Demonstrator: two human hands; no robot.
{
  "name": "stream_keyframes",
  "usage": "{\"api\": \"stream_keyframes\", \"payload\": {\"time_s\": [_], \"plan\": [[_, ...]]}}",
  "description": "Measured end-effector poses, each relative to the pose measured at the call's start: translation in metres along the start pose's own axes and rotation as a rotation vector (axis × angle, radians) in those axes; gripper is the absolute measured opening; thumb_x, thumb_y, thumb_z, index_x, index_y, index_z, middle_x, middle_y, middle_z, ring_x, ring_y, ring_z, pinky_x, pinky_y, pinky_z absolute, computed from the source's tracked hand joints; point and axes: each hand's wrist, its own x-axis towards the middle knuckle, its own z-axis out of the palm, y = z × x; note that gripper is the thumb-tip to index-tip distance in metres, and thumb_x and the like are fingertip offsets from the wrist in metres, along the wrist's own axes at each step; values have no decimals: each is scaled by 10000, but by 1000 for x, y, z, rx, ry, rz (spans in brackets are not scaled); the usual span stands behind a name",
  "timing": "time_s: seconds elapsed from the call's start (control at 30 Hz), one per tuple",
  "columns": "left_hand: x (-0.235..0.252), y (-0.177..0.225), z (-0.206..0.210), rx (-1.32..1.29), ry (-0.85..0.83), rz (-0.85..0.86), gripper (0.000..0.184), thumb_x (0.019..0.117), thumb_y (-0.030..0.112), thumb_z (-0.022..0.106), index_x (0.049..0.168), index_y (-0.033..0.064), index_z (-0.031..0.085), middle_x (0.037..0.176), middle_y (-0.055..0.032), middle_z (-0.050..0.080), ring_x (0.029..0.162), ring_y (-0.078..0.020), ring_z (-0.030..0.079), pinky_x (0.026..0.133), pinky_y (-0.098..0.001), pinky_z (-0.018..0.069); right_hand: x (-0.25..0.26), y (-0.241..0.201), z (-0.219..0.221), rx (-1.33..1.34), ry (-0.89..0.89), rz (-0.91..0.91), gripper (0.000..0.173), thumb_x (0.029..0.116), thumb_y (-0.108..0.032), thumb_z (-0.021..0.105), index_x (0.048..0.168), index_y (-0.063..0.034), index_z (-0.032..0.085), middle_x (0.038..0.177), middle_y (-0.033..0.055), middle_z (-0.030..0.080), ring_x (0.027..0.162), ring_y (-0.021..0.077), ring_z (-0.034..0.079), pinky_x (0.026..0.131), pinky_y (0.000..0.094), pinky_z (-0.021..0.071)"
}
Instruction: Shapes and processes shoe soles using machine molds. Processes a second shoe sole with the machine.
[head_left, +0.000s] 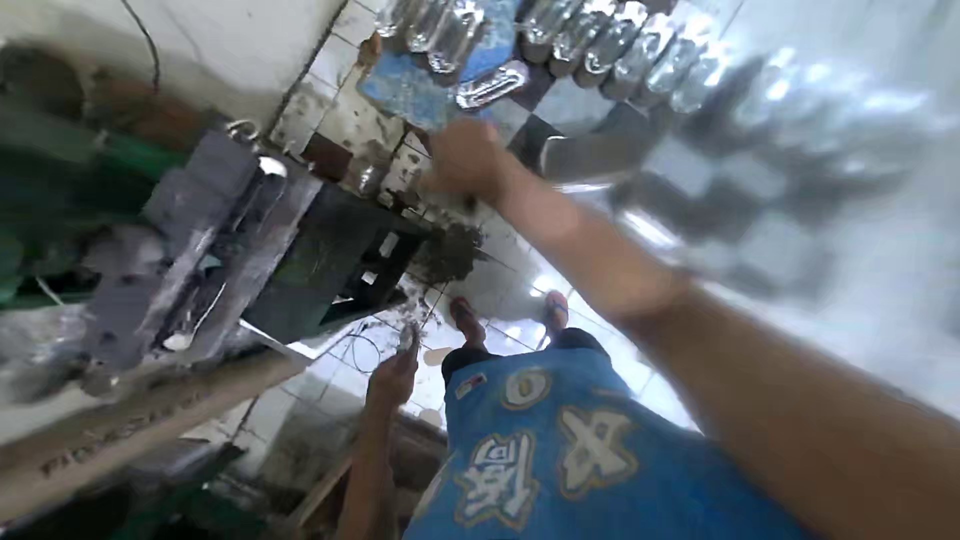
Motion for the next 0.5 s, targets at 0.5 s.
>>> {"api": "stream_keyframes", "payload": {"time_s": [0.5], "plan": [[294, 458, -78, 579, 171, 822, 366, 1004, 299, 622, 1313, 107, 660, 1359, -175, 625, 1256, -322, 606, 1091, -558, 460, -83, 301, 385, 620, -64, 909, 610, 965, -678, 517, 1286, -195, 703, 1279, 139, 690, 1221, 371, 624, 1013, 638, 470]]}}
